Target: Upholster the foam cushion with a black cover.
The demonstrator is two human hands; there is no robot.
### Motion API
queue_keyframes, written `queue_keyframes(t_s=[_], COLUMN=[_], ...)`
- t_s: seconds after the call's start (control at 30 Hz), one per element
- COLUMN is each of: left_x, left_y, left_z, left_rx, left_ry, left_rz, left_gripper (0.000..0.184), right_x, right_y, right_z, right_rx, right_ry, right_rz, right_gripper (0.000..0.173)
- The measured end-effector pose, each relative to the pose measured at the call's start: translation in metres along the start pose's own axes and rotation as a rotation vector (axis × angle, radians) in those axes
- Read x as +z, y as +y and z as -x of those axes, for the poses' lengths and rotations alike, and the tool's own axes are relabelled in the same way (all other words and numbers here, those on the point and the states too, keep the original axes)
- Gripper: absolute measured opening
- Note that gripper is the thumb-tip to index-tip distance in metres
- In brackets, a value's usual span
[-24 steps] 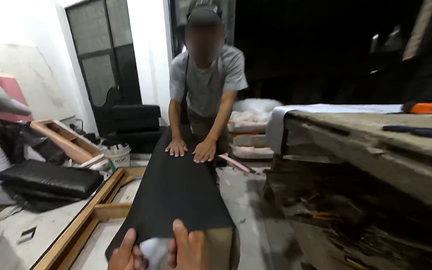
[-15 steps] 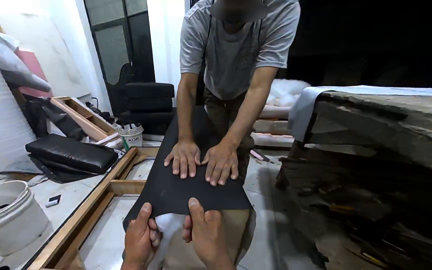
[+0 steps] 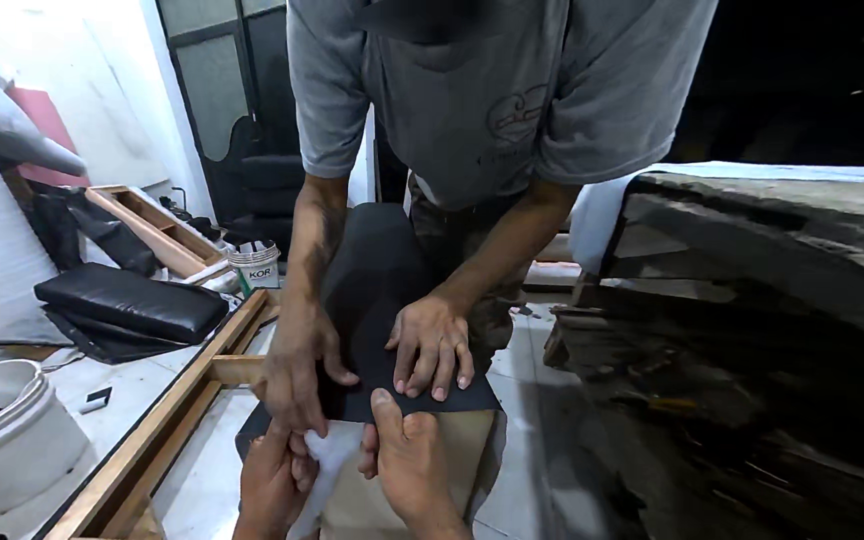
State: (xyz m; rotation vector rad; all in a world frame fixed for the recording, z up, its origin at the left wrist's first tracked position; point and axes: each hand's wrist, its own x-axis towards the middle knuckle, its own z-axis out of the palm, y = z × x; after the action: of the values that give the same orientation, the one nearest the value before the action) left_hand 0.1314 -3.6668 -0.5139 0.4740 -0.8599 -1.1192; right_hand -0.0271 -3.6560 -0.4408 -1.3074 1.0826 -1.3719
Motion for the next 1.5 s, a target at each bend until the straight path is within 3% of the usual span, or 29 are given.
queue_keyframes(t_s=[0.2, 0.27, 0.37, 0.43, 0.6, 0.87, 1.17, 1.5], left_x=[-0.01, -0.004, -0.002, -0.005, -0.007, -0.009, -0.005, -0.007], left_y=[-0.008, -0.004, 0.0, -0.001, -0.006, -0.006, -0.003, -0.003], left_z=[0.004, 0.002, -0.002, -0.001, 0.002, 0.001, 0.002, 0.003], left_rx=[0.06, 0.067, 0.073, 0.059, 0.034, 0.045, -0.006, -0.04], left_ry=[-0.055, -0.019, -0.079, -0.087, -0.018, -0.053, -0.016, 0.027], left_rz=[0.075, 0.026, 0.013, 0.03, 0.068, 0.039, -0.017, -0.043], left_gripper=[0.032, 0.038, 0.017, 0.019, 0.047, 0.043, 0.059, 0.057], right_x=[0.001, 0.0, 0.0, 0.0, -0.001, 0.001, -0.004, -0.004], right_y=[0.0, 0.002, 0.005, 0.005, 0.004, 0.007, 0.009, 0.011], right_z=[0.0, 0.0, -0.001, -0.001, 0.0, -0.001, -0.001, 0.001], right_rx=[-0.019, -0.045, -0.081, -0.083, -0.06, -0.102, -0.091, -0.126], right_ry=[0.01, 0.004, -0.002, -0.004, -0.01, -0.017, -0.035, -0.041], right_rz=[-0.005, 0.0, 0.008, 0.019, 0.06, -0.035, 0.016, -0.045], right_gripper=[0.048, 0.049, 0.049, 0.05, 0.051, 0.046, 0.048, 0.045])
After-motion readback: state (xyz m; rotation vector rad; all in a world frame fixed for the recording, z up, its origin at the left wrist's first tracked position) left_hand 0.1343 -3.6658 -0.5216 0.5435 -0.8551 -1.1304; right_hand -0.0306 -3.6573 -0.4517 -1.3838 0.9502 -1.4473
